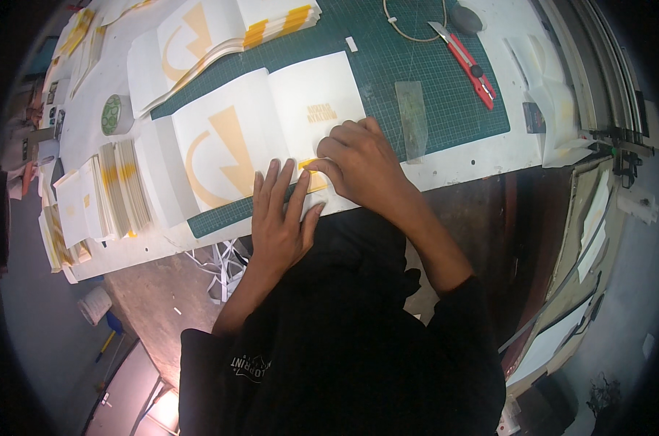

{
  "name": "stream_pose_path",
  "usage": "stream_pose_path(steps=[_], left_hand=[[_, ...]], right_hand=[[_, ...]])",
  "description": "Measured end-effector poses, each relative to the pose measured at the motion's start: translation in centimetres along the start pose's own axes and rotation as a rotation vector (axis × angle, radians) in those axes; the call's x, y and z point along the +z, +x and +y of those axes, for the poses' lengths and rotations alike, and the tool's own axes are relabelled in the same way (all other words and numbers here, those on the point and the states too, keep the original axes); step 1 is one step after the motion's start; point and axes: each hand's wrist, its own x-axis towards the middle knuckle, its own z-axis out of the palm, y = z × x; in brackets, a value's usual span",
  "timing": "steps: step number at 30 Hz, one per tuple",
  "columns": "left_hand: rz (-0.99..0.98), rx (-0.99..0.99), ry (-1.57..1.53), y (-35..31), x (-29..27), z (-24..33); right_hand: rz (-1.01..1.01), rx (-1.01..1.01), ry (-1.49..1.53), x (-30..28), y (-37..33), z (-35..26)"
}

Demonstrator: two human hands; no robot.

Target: The person repeatedly applies small strips of yellow tape to the spine area of open books. They smooth each strip down with their fingers, then move to the next book in the stack and repeat the process.

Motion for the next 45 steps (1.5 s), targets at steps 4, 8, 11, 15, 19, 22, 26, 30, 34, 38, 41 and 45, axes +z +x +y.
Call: stream_pose_path(steps=[4,8,11,15,19,22,26,30,34,38,41,45], left_hand=[[-0.017,0.034,0.083,0.0,0.1,0.4],[-0.002,0.047,0.098,0.2,0.3,0.4],[0.011,0.031,0.12,0.1,0.7,0.7],[-0.013,0.005,0.145,0.5,0.5,1.5],[-0.038,0.009,0.209,0.5,0.8,1.6],[-0.048,0.008,0.245,0.5,1.0,1.8],[-0.045,0.013,0.233,0.4,1.1,1.8],[-0.044,0.015,0.249,0.5,1.2,1.8],[-0.044,0.012,0.252,0.5,1.2,1.8],[-0.039,0.01,0.244,0.5,1.3,1.9],[-0.042,0.012,0.267,0.6,1.2,2.0],[-0.04,0.011,0.268,0.6,1.1,1.9]], right_hand=[[0.042,0.036,-0.033,-0.9,-0.4,0.7],[0.014,0.126,-0.024,-1.8,-1.5,2.0],[0.044,0.132,0.006,-1.6,-1.7,2.3],[0.058,0.15,0.017,-1.2,-1.8,2.6],[0.086,0.137,0.013,-1.0,-1.7,2.6],[0.106,0.122,0.006,-0.8,-1.8,2.8],[0.131,0.104,0.009,-0.7,-1.9,2.8],[0.148,0.091,0.009,-0.5,-2.1,3.0],[0.157,0.083,-0.041,-0.6,-2.6,3.2],[0.168,0.122,-0.082,-1.2,-3.4,3.2],[0.166,0.158,-0.096,-1.2,-3.7,3.2],[0.183,0.192,-0.153,-1.6,-4.0,3.0]])
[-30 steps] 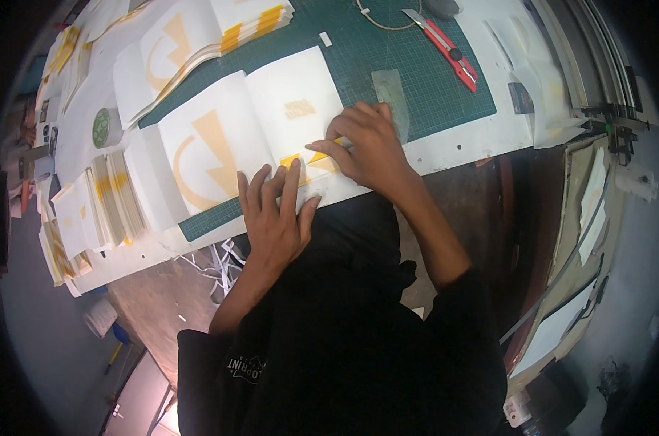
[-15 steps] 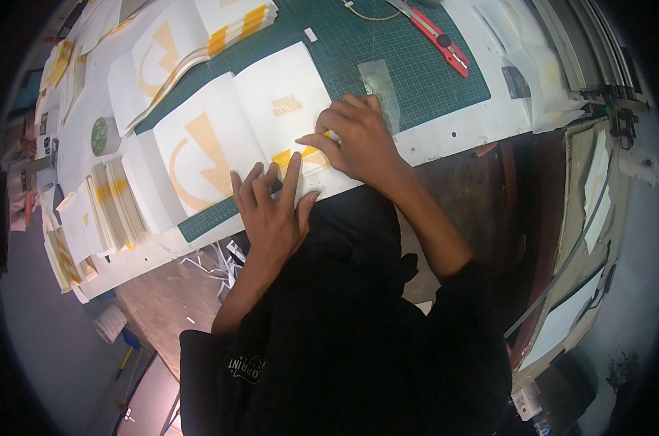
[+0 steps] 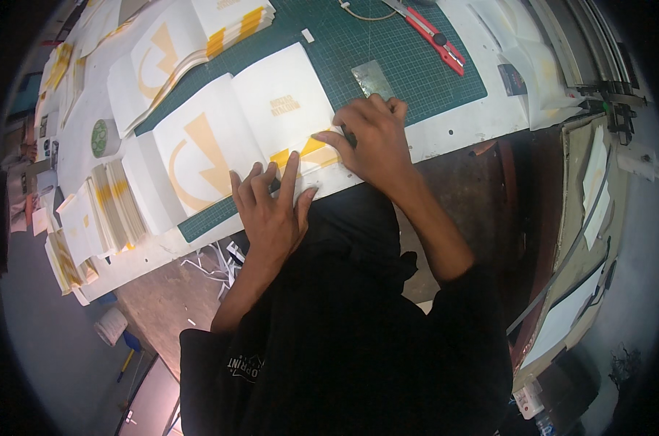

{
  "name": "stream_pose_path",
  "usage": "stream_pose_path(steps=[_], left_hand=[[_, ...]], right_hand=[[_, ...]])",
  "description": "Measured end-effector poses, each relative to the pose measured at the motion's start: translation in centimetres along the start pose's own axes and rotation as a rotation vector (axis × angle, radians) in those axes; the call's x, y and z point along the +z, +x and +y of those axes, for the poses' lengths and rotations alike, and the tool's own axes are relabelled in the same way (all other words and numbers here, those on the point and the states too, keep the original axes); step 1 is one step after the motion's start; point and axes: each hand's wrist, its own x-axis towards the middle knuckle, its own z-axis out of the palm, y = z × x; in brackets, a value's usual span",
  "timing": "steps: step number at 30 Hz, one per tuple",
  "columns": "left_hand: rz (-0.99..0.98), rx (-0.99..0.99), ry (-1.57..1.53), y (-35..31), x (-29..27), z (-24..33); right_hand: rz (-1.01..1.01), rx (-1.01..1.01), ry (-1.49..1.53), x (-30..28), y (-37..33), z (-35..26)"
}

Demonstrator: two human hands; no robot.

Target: The person repeatedly applies small strips of yellow tape to the spine area of open books. They smooth each strip down with their fingers, then move to the next book in the stack and repeat the process.

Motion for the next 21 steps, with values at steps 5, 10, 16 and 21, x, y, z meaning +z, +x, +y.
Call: stream_pose_path(steps=[5,10,16,21], left_hand=[[0.011,-0.002,0.024,1.5,-1.6,0.2],[-0.105,0.115,-0.148,7.2,-3.4,-2.2],[-0.486,0.134,-0.343,12.4,-3.9,-4.4],[-0.567,0.026,-0.368,14.0,-4.0,-4.5]], right_hand=[[0.046,0.027,-0.084,-0.6,-0.5,0.3],[0.088,0.054,-0.121,-0.4,-0.9,-0.6],[0.143,0.125,-0.113,0.5,-1.7,-1.1],[0.215,0.144,-0.078,0.8,-2.4,-2.1]])
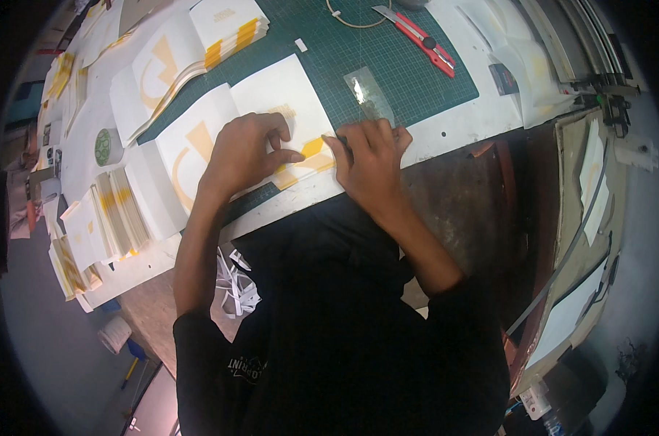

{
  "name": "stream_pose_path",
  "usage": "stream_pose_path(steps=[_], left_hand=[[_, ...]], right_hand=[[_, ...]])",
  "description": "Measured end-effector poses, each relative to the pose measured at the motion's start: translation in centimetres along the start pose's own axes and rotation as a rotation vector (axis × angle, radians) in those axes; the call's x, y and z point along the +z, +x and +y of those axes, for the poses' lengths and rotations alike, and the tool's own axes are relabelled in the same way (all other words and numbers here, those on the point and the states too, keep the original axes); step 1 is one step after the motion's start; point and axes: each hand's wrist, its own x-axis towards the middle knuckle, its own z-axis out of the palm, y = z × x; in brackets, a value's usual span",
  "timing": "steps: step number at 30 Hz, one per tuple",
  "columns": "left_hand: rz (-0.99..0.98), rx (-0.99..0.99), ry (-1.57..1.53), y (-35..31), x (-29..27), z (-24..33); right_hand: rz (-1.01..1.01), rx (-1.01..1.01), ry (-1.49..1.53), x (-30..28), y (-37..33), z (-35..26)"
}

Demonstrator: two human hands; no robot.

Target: The person repeatedly applies small strips of yellow tape to the spine area of open books. They smooth each strip down with their fingers, then move to the next book in the stack and repeat the process.

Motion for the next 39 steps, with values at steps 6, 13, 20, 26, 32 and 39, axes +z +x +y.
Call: stream_pose_path(steps=[6,13,20,26,32,39], left_hand=[[-0.039,-0.029,0.026,0.9,-0.3,-0.1],[-0.077,-0.006,-0.011,1.6,-0.8,-0.8],[-0.175,-0.023,0.01,2.6,-1.5,-0.7],[-0.208,-0.013,0.023,2.9,-1.6,-0.7],[-0.177,-0.021,-0.002,2.5,-1.3,-0.9],[0.12,0.079,-0.05,-1.3,1.9,0.6]], right_hand=[[0.069,0.148,0.084,0.2,-1.7,-0.2],[0.1,0.156,0.075,0.3,-1.8,-0.9],[0.068,0.072,-0.05,0.8,-2.1,-3.3],[-0.001,0.045,0.016,3.0,-2.4,-7.4],[-0.016,0.076,0.13,2.5,-2.5,-7.1],[0.376,0.214,-0.029,-3.1,-0.7,2.6]])
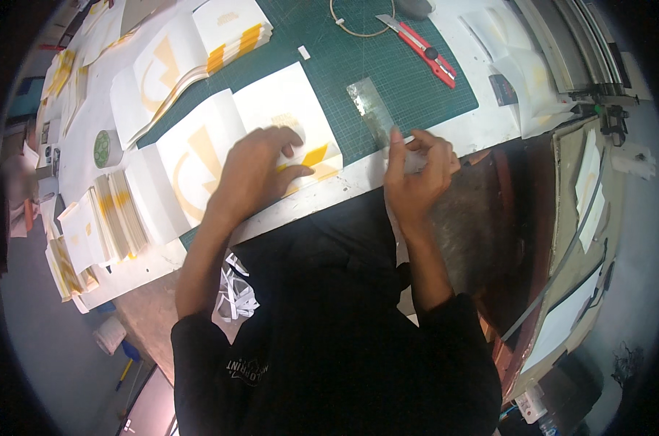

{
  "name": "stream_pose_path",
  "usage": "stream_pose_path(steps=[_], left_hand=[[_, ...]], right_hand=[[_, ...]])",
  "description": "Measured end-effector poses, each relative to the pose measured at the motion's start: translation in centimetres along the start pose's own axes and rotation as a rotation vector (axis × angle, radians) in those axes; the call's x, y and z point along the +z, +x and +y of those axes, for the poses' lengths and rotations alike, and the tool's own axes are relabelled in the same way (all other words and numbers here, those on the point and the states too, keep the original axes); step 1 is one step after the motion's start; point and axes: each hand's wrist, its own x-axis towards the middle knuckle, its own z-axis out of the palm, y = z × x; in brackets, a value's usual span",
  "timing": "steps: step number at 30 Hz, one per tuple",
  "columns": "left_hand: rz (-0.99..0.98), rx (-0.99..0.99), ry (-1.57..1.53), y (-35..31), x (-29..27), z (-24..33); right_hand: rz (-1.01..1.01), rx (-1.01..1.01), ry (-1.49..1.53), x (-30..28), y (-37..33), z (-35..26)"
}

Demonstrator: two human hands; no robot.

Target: The person repeatedly applies small strips of yellow tape to the spine area of open books. They smooth each strip down with their fingers, then move to the next book in the stack and repeat the process.

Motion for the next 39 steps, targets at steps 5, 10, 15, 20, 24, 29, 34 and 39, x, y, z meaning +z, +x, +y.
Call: stream_pose_path(steps=[5,10,15,20,24,29,34,39], left_hand=[[0.012,0.037,-0.056,-1.1,0.1,0.1],[0.41,-0.022,-0.566,-3.6,-4.5,-1.0],[1.374,0.085,-0.702,-4.8,-14.3,-5.2],[1.308,0.3,-0.082,2.1,-22.3,-5.4],[0.863,0.324,0.122,11.2,-20.0,-6.7],[0.341,0.081,0.357,16.3,-12.3,-13.5],[0.232,-0.04,0.193,13.0,-9.9,-10.5],[0.496,0.126,0.275,8.3,-8.0,-7.8]], right_hand=[[0.049,0.031,0.058,2.1,1.9,1.8],[0.033,0.071,0.081,3.2,1.6,1.9],[-0.018,0.065,0.105,3.1,1.7,1.2],[-0.044,0.005,0.095,3.0,1.7,1.5],[-0.026,-0.023,0.085,3.0,1.9,1.7],[-0.039,-0.025,0.09,3.0,1.9,1.5],[-0.061,-0.033,0.1,2.9,2.0,1.4],[-0.13,-0.096,0.078,2.6,1.4,1.3]])
